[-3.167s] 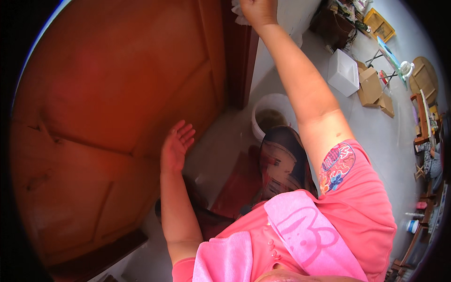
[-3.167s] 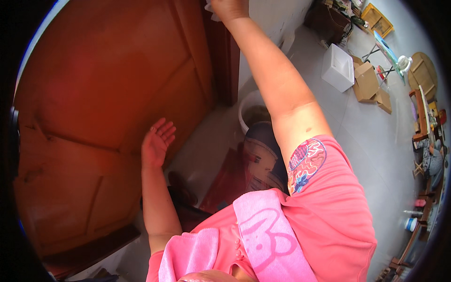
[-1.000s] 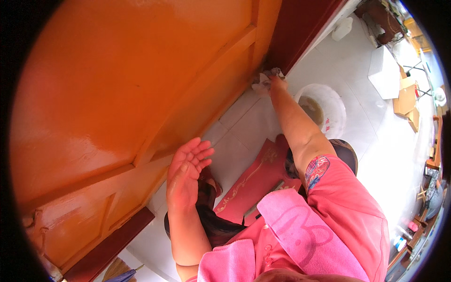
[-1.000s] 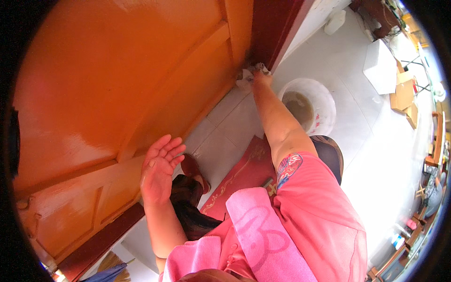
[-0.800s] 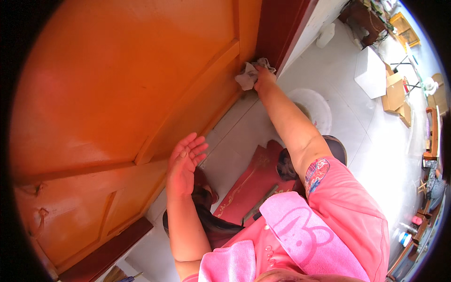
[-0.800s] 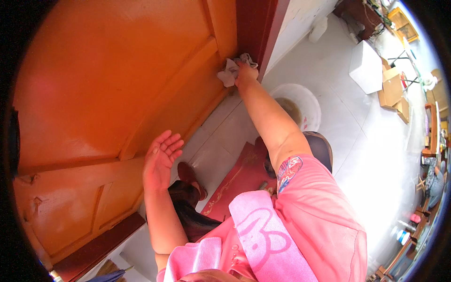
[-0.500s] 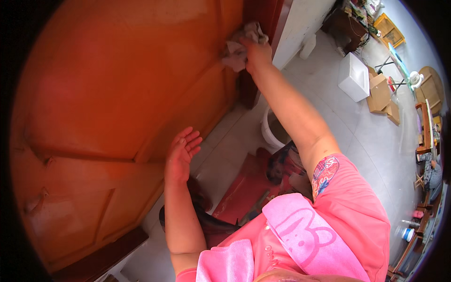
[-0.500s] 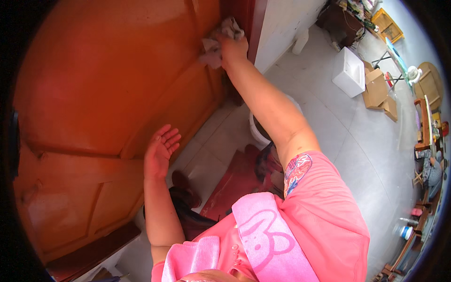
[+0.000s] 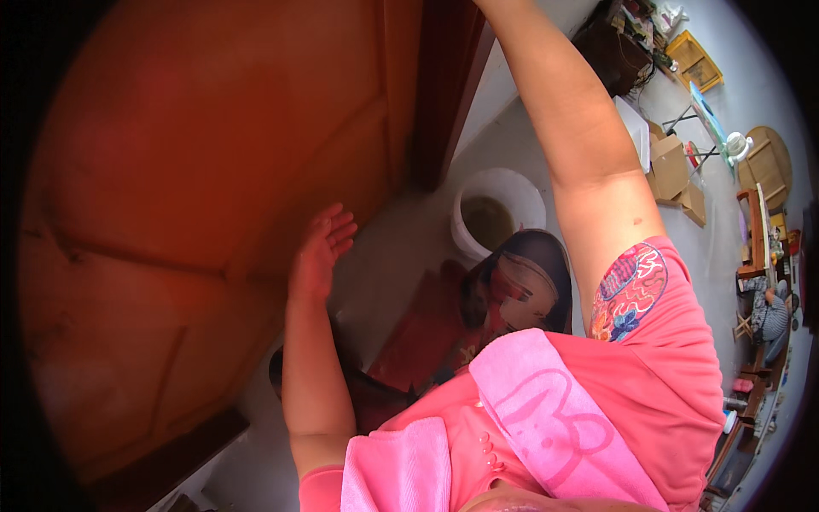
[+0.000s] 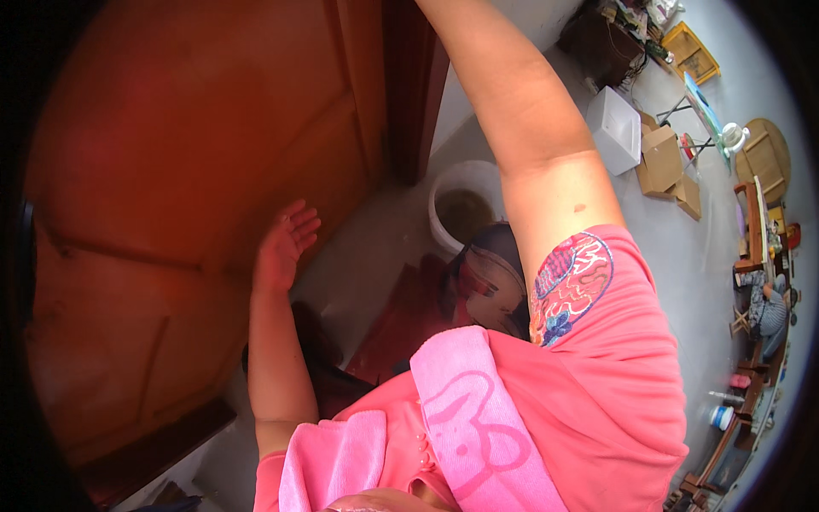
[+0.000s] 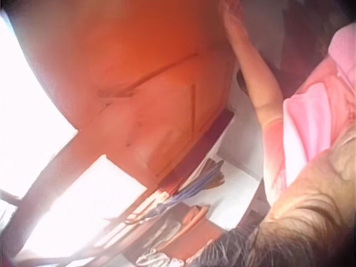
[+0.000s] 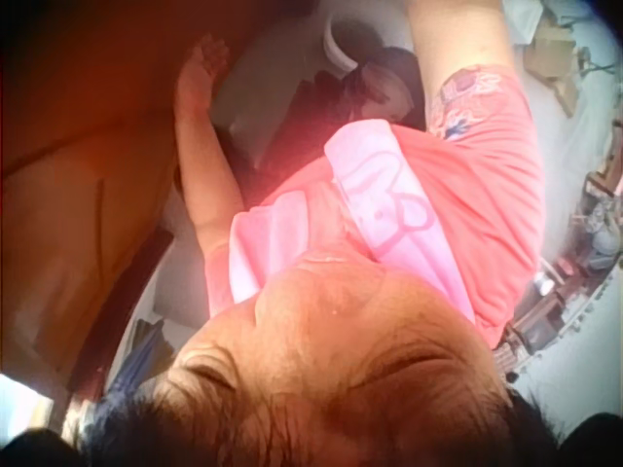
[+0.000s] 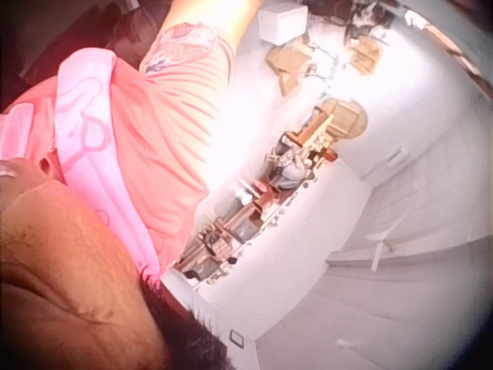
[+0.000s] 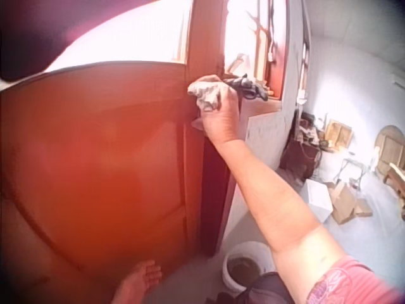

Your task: The person wipes a wooden door with a cloth, focusing on the lower panels and edges. They dip the cloth into a bucket of water, wring it out, and continue wiping the door surface.

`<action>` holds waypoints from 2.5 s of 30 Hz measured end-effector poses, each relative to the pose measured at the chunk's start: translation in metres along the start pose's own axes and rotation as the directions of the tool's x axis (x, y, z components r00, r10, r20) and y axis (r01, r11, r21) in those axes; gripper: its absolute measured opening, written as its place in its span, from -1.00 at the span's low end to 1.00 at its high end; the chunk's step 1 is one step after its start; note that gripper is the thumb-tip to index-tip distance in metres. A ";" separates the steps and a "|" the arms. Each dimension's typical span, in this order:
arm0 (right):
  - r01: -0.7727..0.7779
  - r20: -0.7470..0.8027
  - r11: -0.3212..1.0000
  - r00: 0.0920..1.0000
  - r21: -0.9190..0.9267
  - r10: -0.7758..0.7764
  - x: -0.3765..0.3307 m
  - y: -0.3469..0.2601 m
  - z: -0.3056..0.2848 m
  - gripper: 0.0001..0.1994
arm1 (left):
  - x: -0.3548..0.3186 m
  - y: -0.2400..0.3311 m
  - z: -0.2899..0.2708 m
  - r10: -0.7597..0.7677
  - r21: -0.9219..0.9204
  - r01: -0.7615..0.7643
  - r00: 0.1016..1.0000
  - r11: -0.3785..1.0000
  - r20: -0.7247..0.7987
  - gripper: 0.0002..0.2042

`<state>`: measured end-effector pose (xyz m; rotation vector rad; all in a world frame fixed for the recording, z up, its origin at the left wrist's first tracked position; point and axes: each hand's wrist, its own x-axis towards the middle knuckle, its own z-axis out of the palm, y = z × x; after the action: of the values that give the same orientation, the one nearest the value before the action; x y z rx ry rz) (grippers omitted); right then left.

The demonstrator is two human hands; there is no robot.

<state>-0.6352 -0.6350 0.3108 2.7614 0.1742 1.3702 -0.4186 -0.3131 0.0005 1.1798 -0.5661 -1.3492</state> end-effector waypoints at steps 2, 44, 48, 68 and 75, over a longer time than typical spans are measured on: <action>-0.202 -0.322 0.936 0.941 -0.290 0.103 -0.031 0.025 0.045 -0.46 | 0.005 -0.001 0.011 -0.012 0.027 0.011 0.999 1.000 0.039 -0.48; -0.502 0.291 0.656 0.622 -0.563 0.727 -0.314 -0.044 0.251 -0.40 | -0.036 0.015 -0.005 0.049 -0.008 -0.049 0.999 0.999 0.006 -0.44; -0.532 0.394 0.593 0.447 -0.605 0.803 -0.330 -0.051 0.256 -0.39 | -0.033 0.018 -0.003 0.057 -0.036 -0.056 0.998 0.998 0.026 -0.48; -0.652 0.562 0.276 -0.279 -0.706 0.779 -0.436 -0.041 0.386 -0.57 | -0.025 0.015 -0.008 -0.031 0.014 0.031 0.999 0.999 -0.037 -0.25; -0.900 0.372 0.118 -0.052 -0.420 0.927 -0.401 -0.042 0.350 -0.55 | -0.021 0.011 -0.004 0.037 0.031 -0.036 0.998 0.999 -0.042 -0.34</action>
<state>-0.6002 -0.6427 -0.2223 2.9179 -2.1363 0.2347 -0.4147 -0.2945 0.0147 1.2147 -0.5762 -1.2855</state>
